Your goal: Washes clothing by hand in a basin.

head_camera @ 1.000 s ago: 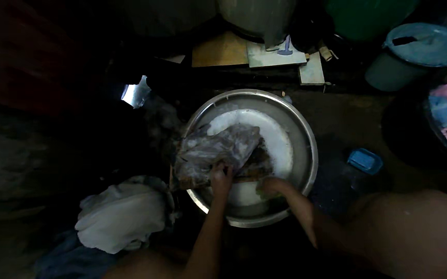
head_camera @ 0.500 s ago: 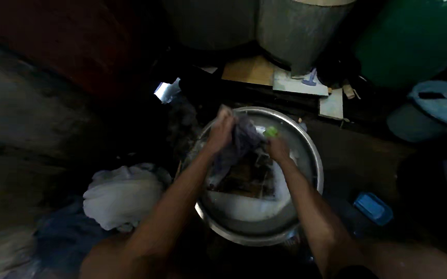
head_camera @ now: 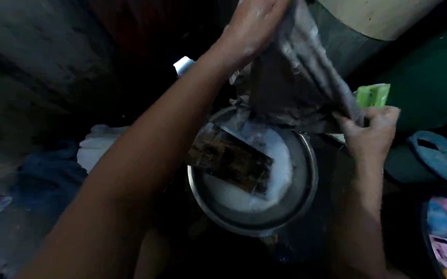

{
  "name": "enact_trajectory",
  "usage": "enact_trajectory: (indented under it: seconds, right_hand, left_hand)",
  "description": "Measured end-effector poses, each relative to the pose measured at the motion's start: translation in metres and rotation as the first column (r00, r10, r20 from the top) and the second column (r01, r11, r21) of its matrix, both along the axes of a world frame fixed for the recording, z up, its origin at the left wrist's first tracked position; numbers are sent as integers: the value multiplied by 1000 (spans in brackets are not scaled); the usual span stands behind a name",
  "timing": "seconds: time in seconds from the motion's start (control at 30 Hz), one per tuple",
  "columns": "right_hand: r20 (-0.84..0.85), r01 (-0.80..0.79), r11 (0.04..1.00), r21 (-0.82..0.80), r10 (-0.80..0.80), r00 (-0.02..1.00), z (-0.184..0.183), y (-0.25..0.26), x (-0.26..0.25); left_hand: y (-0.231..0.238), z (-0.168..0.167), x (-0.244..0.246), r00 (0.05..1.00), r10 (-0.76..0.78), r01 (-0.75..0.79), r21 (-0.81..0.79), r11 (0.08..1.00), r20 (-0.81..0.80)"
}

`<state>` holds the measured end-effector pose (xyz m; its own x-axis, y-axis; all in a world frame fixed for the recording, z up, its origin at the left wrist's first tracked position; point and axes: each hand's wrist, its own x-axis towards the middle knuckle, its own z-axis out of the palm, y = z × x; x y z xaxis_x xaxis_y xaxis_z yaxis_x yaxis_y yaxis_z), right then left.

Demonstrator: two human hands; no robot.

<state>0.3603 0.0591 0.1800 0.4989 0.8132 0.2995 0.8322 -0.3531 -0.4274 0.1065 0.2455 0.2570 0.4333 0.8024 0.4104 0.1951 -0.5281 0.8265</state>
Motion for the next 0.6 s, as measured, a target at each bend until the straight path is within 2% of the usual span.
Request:
enact_trajectory:
  seconds: [0.07,0.1,0.17,0.23,0.27,0.3,0.37,0.47,0.53,0.6]
  right_hand:
    - [-93,-130,955,-267,109,990,-12,-16,-14]
    - [-187,-234,874,-427,168,968,-30,-22,-19]
    - [-424,-458,566,-686,200,883,-86,-30,-32]
    - [-510,-540,252,-803,180,841,-151,-45,-56]
    - [-475,-502,165,-849,179,861,-176,-56,-73]
    - [-401,-427,132,-895,181,898,-198,-68,-91]
    - [-259,-288,187,-939,164,952,-234,-94,-123]
    - [-165,-176,363,-915,61,984,-275,-115,-139]
    - [-123,-121,472,-873,25,992,-288,-103,-119]
    - [-82,-75,502,-862,10,997,-294,-89,-99]
  left_hand:
    - [-13,-42,-29,992,-2,-13,-113,994,-126]
    - [-21,-77,-46,988,-13,-20,-204,979,-155]
    - [-44,-162,-83,974,-23,-84,-457,885,-224]
    - [-67,-239,-120,928,-82,-183,-634,751,-364]
    - [-76,-265,-135,889,-119,-219,-639,738,-442]
    - [-83,-282,-145,849,-126,-258,-611,748,-513]
    - [-92,-292,-152,771,-74,-337,-504,795,-633]
    - [-93,-308,-159,696,72,-324,-223,919,-715]
    - [-89,-326,-167,717,160,-277,-67,959,-678]
    - [-93,-338,-170,786,158,-288,-128,949,-597]
